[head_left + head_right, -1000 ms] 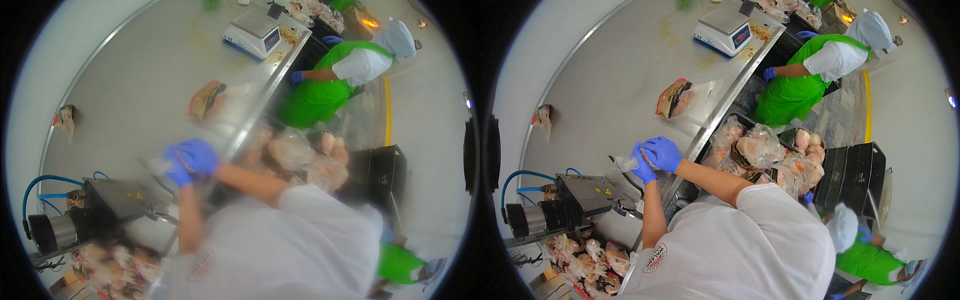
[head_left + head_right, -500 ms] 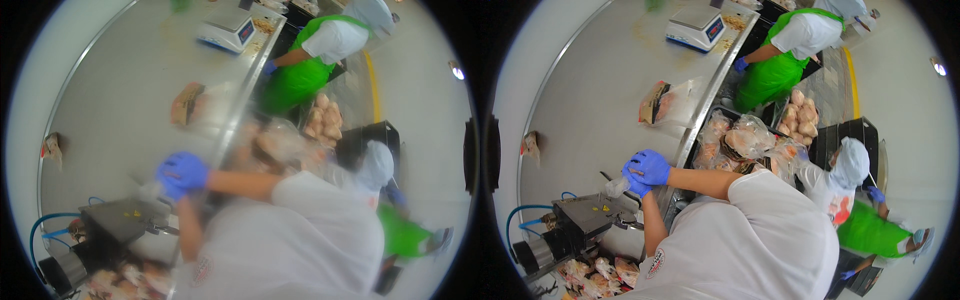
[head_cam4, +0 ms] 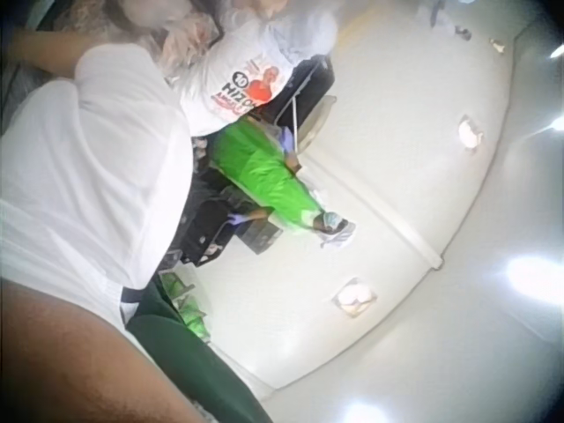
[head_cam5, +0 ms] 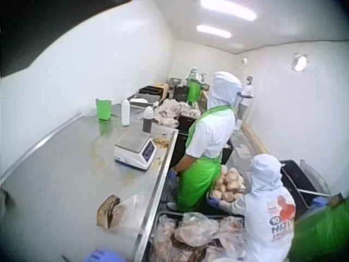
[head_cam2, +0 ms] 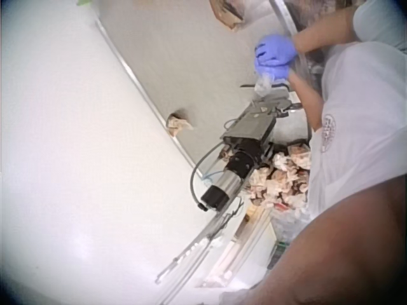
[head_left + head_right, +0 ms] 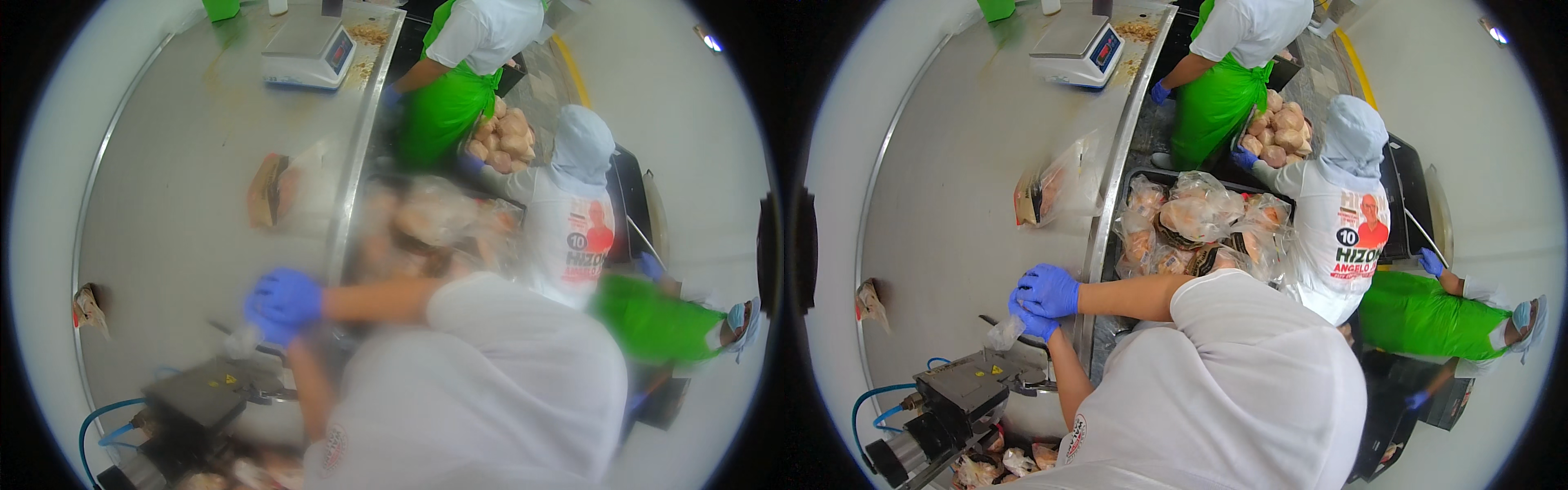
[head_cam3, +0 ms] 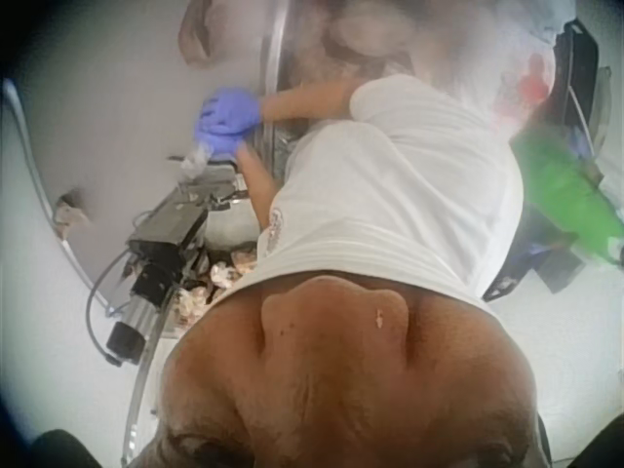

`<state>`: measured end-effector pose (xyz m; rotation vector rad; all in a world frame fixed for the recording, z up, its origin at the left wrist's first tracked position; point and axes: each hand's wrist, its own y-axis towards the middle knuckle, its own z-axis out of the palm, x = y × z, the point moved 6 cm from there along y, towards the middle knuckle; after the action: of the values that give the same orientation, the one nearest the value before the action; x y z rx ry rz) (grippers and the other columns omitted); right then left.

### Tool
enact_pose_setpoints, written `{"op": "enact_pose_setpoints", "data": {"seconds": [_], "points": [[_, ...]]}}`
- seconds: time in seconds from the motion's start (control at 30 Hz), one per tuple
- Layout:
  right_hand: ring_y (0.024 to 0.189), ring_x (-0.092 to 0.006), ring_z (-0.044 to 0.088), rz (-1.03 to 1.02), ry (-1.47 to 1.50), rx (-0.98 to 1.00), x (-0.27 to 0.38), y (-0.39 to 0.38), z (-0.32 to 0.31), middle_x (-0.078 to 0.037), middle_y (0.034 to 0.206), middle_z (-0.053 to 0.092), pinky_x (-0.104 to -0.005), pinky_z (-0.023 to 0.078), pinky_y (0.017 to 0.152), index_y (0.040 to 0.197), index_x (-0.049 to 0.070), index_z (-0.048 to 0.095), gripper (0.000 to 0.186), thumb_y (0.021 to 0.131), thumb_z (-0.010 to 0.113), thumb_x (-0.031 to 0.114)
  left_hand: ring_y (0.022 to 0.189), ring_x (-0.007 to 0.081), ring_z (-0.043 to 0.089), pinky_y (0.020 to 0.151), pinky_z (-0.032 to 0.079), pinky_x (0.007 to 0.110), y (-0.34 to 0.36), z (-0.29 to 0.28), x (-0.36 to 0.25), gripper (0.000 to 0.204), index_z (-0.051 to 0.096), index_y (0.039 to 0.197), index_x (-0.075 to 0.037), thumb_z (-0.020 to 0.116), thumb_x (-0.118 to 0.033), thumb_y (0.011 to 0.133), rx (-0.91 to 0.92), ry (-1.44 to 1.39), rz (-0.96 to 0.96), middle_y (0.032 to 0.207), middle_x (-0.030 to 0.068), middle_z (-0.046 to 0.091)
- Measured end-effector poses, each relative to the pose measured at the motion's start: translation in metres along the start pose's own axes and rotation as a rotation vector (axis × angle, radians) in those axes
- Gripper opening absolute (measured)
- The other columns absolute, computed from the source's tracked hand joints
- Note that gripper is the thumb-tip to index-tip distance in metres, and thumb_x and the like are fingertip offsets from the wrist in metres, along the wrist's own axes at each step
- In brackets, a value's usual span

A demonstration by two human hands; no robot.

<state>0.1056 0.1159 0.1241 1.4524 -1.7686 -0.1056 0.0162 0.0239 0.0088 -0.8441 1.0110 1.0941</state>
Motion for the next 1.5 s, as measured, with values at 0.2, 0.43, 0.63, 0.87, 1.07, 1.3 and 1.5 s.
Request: {"op": "enact_pose_setpoints", "data": {"seconds": [0.2,0.43,0.63,0.87,1.07,1.3,1.5], "points": [[0.093,-0.0289,0.059,0.039,0.019,-0.014,0.002,-0.003,-0.007,-0.008,0.099,0.063,-0.0406,0.048,0.078,0.101,0.016,0.067,0.024,0.083,0.052,0.025,0.084,0.0186,0.058,0.076,0.05,0.033,-0.017,0.014,-0.003,0.023,0.061,0.096,-0.001,0.051,-0.02,0.09,-0.044,-0.139,-0.148,0.093,0.0086,0.061],[0.099,-0.0306,0.057,0.133,0.086,0.153,-0.001,0.0,-0.005,-0.01,0.106,0.062,-0.0419,0.044,0.087,0.106,0.015,0.065,0.027,0.085,0.052,0.027,0.084,0.0193,0.059,0.077,0.05,0.035,-0.026,0.026,-0.017,0.026,0.061,0.095,-0.001,0.048,-0.024,0.092,-0.159,-0.257,-0.274,0.093,0.009,0.061],[0.11,-0.035,0.053,0.033,0.138,0.12,-0.039,0.0,0.01,-0.015,0.123,0.054,-0.0426,0.042,0.095,0.135,0.012,0.041,0.088,0.061,0.077,0.046,0.095,0.0253,0.057,0.087,0.047,0.04,0.032,-0.009,0.027,0.041,0.058,0.104,0.0,0.038,-0.035,0.095,-0.03,-0.054,-0.305,0.103,0.0121,0.059],[0.119,-0.0256,0.049,0.423,0.542,0.567,-0.034,0.011,-0.018,-0.015,0.126,0.053,-0.0399,0.039,0.1,0.131,0.004,0.046,0.075,0.07,0.077,0.035,0.11,0.0304,0.053,0.1,0.04,0.043,0.059,-0.028,0.044,0.052,0.051,0.12,0.004,0.034,-0.039,0.097,0.186,-0.279,-0.452,0.123,0.0186,0.054],[0.111,-0.0212,0.055,0.724,1.385,0.668,-0.078,-0.009,0.015,-0.008,0.123,0.055,-0.0378,0.044,0.097,0.127,0.005,0.047,0.055,0.085,0.064,0.035,0.099,0.0287,0.057,0.091,0.045,0.043,0.007,0.04,-0.058,0.047,0.045,0.062,-0.013,0.038,-0.041,0.099,0.196,-0.455,-0.527,0.074,0.0077,0.056],[0.129,-0.0213,0.038,0.555,1.219,0.401,-0.064,-0.021,-0.018,-0.01,0.139,0.039,-0.0374,0.031,0.108,0.142,0.008,0.029,0.077,0.083,0.065,0.041,0.061,0.0195,0.049,0.071,0.045,0.038,0.008,0.037,-0.057,0.05,0.04,0.056,-0.018,0.035,-0.045,0.098,0.107,-0.759,-0.605,0.052,-0.0003,0.041],[0.123,-0.0233,0.043,0.446,0.865,0.259,-0.053,-0.005,-0.05,-0.01,0.135,0.042,-0.034,0.034,0.104,0.142,0.003,0.026,0.099,0.067,0.082,0.033,0.059,0.0181,0.046,0.067,0.045,0.036,0.005,0.043,-0.07,0.044,0.042,0.062,-0.015,0.039,-0.039,0.098,-0.094,-0.591,-0.54,0.06,0.002,0.044]]}}
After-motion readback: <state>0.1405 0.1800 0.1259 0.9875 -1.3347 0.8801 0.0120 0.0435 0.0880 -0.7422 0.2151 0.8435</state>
